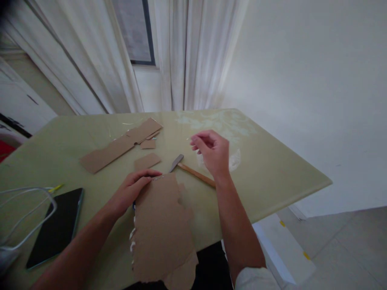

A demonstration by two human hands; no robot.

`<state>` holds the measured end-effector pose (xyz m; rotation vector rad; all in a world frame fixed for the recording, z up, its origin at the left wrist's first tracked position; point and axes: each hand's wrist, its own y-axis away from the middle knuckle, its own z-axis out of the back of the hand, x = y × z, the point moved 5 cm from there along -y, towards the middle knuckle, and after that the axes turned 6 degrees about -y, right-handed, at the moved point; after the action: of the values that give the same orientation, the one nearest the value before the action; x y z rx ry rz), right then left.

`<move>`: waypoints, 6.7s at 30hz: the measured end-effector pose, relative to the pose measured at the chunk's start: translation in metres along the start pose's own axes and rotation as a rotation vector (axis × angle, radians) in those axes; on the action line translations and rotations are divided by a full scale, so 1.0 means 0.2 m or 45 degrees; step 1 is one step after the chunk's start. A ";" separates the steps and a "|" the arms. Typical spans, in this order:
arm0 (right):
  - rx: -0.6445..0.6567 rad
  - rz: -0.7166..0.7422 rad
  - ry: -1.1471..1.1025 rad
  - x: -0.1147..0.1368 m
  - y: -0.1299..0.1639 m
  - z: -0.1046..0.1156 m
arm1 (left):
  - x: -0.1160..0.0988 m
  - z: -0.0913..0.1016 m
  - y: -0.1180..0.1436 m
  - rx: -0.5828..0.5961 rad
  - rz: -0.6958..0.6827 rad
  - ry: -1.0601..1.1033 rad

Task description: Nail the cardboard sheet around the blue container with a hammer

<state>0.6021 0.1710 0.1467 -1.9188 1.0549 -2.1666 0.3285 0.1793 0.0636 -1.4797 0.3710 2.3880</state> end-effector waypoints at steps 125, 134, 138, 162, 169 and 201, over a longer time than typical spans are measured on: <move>0.843 0.218 0.016 -0.10 0.28 -0.29 | 0.00 0.00 0.00 0.144 -0.066 -0.085; 0.839 0.231 -0.005 -0.09 0.28 -0.29 | -0.01 -0.01 0.00 0.155 -0.045 -0.055; 0.842 0.235 -0.005 -0.09 0.28 -0.30 | -0.01 -0.01 0.00 0.148 -0.049 -0.062; 0.888 0.297 0.009 -0.05 0.29 -0.25 | -0.21 -0.01 0.01 0.024 -0.415 -0.420; 0.820 0.327 0.083 -0.02 0.29 -0.26 | -0.21 -0.07 -0.05 -0.087 -0.339 -0.368; 1.164 -0.132 1.235 -0.24 0.22 -0.01 | -0.17 -0.07 -0.05 -0.098 -0.350 -0.300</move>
<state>0.5932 0.1610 0.0828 -0.5202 -0.1351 -2.8915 0.3574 0.1791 0.0872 -1.1733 0.0188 2.3378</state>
